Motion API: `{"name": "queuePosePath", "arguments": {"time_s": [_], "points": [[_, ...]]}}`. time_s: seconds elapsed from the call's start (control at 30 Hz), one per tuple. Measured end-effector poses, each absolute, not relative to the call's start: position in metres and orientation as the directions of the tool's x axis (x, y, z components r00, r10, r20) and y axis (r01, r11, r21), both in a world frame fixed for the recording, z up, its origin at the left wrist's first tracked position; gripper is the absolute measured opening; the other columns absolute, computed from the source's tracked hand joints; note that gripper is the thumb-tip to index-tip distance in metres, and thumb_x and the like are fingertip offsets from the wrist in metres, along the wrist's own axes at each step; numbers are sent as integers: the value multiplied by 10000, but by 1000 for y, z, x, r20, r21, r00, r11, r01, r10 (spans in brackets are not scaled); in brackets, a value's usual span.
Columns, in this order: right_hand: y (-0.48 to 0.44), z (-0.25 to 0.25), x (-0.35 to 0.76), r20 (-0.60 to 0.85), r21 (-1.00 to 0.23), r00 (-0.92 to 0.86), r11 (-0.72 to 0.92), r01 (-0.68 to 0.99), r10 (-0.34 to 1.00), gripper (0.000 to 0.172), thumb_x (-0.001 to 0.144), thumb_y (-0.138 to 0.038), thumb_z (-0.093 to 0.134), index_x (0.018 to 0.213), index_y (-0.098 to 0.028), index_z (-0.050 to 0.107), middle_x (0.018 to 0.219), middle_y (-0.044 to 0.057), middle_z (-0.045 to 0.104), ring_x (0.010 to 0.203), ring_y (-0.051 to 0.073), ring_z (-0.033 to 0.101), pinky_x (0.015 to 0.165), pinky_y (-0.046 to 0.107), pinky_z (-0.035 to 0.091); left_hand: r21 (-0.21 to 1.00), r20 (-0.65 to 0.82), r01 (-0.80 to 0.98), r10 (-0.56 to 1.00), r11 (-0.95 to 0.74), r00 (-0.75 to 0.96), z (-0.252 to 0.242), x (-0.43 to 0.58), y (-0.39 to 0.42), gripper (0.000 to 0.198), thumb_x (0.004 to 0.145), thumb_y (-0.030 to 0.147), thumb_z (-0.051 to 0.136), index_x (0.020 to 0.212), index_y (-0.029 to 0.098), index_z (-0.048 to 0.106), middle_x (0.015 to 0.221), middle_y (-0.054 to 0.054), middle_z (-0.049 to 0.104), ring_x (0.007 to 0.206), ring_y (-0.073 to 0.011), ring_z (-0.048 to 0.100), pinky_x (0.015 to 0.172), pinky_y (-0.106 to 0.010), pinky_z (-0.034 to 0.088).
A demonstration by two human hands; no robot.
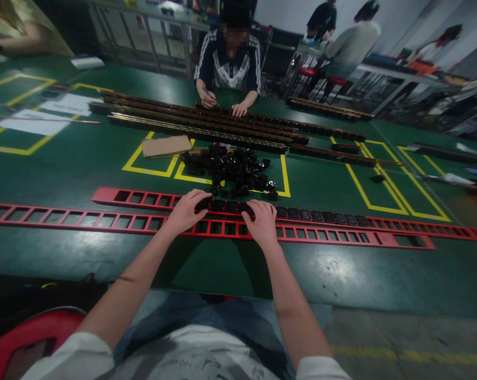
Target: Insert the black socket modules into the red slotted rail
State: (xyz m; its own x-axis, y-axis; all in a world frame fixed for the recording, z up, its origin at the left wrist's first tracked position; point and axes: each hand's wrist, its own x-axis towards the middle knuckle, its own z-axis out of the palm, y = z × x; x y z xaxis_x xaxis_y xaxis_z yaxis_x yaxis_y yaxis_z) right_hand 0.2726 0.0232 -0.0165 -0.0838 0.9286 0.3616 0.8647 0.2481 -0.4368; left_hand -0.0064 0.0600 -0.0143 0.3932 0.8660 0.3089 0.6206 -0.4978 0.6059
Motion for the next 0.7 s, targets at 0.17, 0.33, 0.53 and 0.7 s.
{"name": "queuePosePath", "arguments": {"time_s": [0.17, 0.33, 0.53, 0.7], "points": [[23, -18, 273, 376, -433, -85, 256, 864, 923, 283, 964, -323, 581, 1188, -219, 720, 1273, 100, 717, 1214, 301, 583, 1103, 517, 341, 595, 300, 634, 868, -494, 395, -13, -5, 59, 432, 891, 227, 604, 1322, 203, 610, 1275, -103, 621, 1200, -279, 609, 1050, -482, 520], [24, -19, 272, 382, -433, -80, 255, 865, 921, 277, 957, -327, 593, 1178, -220, 722, 1259, 99, 722, 1206, 302, 587, 1097, 520, 345, 591, 298, 639, 869, -493, 395, -12, -5, 59, 433, 879, 208, 613, 1312, 210, 615, 1274, -104, 629, 1196, -287, 609, 1056, -508, 512], [24, -19, 272, 380, -433, -84, 257, 864, 921, 275, 959, -319, 598, 1186, -221, 718, 1267, 100, 718, 1220, 298, 582, 1105, 516, 337, 585, 295, 647, 871, -489, 392, -11, -5, 59, 423, 881, 211, 609, 1303, 195, 617, 1265, -107, 633, 1199, -287, 609, 1053, -496, 512], [24, -20, 272, 383, -437, -83, 260, 861, 920, 278, 954, -320, 603, 1180, -209, 720, 1260, 103, 721, 1214, 303, 585, 1103, 513, 341, 585, 311, 645, 870, -493, 383, -13, -5, 59, 428, 879, 210, 603, 1306, 200, 616, 1263, -98, 628, 1190, -276, 605, 1057, -484, 508]]}}
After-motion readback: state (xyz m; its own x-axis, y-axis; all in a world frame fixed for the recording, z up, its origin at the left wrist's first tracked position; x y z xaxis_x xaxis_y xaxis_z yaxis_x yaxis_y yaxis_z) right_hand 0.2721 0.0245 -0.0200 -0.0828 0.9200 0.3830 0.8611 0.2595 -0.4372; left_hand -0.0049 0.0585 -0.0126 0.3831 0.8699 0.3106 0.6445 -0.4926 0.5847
